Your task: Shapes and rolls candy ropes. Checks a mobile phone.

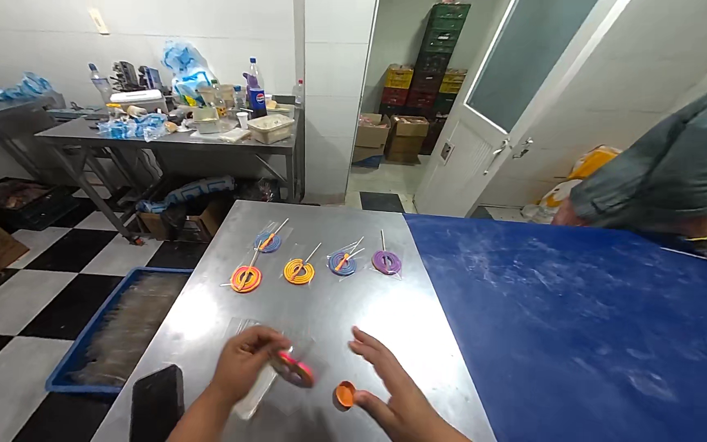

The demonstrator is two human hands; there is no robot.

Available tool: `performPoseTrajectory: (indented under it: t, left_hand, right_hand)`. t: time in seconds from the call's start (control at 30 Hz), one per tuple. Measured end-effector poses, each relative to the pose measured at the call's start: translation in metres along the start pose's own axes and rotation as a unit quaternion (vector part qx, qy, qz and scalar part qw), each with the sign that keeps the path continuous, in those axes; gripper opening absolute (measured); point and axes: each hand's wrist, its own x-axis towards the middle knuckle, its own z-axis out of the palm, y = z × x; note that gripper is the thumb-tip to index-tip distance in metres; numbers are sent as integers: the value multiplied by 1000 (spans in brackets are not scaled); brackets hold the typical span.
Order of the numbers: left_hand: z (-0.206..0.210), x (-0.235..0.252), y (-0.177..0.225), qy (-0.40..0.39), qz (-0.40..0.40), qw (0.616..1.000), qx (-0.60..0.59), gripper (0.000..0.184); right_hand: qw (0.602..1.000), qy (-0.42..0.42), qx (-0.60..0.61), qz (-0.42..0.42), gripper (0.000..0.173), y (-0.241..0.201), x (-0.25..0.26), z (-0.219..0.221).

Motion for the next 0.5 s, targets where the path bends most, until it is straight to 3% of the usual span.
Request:
performPoseTrajectory:
  t: [0.07,0.13,0.23,0.3,0.37,0.43,0.5]
  left_hand:
    - [-41,16,-7,98,-61,992,58,12]
    - [-87,40,-17,156,-125,972,121,16]
    - [-135,80,-44,195,-225,939,173,20]
    - [-151,97,-63,217,-242,927,187,29]
    - [-159,103,-68,205,-236,915,255,49]
    - [-160,97,-47,138,-260,866,404,62]
    - [-148,67,-9,54,-332,759,558,69]
  right_hand:
    - [997,22,-4,69,71,9,-20,-14]
    - [987,42,-8,152,67,17,-37,-28]
    - [971,55,-28,232,64,33,-52,-38]
    - [967,53,-29,246,64,43,-58,-38]
    - [967,49,-32,249,65,48,-65,-40]
    - [966,53,-48,248,64,49,-78,-52]
    - [963,66,-66,254,63,50,-98,-68]
